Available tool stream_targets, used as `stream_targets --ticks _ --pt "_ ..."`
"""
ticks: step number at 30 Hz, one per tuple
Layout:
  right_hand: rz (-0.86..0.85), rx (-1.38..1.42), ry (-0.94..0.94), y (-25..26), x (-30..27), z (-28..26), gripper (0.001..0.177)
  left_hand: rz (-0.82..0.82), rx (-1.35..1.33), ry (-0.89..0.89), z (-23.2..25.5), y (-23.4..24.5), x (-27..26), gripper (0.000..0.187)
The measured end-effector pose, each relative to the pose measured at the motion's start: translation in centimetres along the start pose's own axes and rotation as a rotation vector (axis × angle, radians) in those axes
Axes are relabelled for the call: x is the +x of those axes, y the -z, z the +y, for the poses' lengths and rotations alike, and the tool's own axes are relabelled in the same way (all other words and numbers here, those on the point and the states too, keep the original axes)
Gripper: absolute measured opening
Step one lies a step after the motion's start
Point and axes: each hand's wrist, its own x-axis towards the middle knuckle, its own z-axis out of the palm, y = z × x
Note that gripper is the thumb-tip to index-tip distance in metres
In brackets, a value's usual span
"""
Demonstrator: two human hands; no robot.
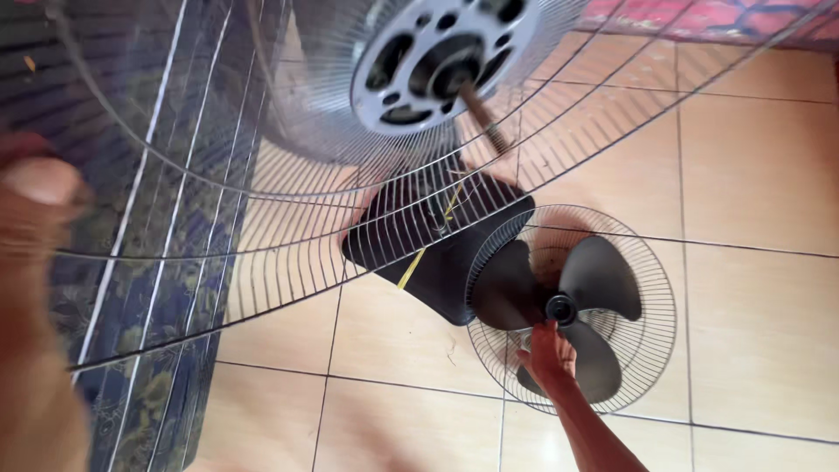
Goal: The person assembles a standing electric fan by hand. They attach the front wire cage to the motor housing, secure it with a central nut, and then install the fan blades onto the motor shaft.
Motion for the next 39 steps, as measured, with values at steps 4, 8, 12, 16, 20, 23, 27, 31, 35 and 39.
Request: stream_targets --ticks 4,8,12,16,20,23,27,31,35,39 --pt "0.024 0.024 -0.025 -0.2 -0.6 -0.5 0.048 0.014 0.021 -0.005 -0.9 -1.0 -0.3 0.018" --pt "0.152 0.185 0.052 2.6 -3.0 -0.2 0.046 0.048 0.000 -0.007 0.0 -0.3 -0.1 0.020" --pt "0.241 0.514 0.077 7.3 -6.6 -0.3 0.038 0.086 -0.021 -0.009 2.0 1.4 0.3 0.021" --pt "0.152 0.772 -0.011 14.5 -10.1 -2.9 0.041 0.104 -0.027 0.002 3.4 3.4 0.2 0.023" --pt "0.211 1.147 0.169 22.3 -12.9 -6.2 0.038 0.121 -0.092 0.076 3.9 2.7 0.5 0.021" --pt "0.201 1.350 0.327 27.6 -14.2 -8.5 0.040 0.148 -0.153 0.023 3.9 2.4 1.2 0.022" --pt "0.185 1.460 0.452 34.0 -15.0 -11.7 0.034 0.097 -0.173 0.019 4.1 3.2 1.8 0.028" --pt "0.169 1.643 0.624 38.9 -16.2 -15.2 0.030 0.073 -0.302 0.071 4.9 3.4 1.8 0.028" --pt "0.146 1.780 0.492 41.9 -16.4 -17.4 0.031 0.076 -0.360 0.100 5.3 3.4 1.3 0.036" --pt "0.224 1.741 0.493 43.1 -15.5 -18.3 0.033 0.095 -0.329 0.076 5.3 3.4 1.4 0.036"
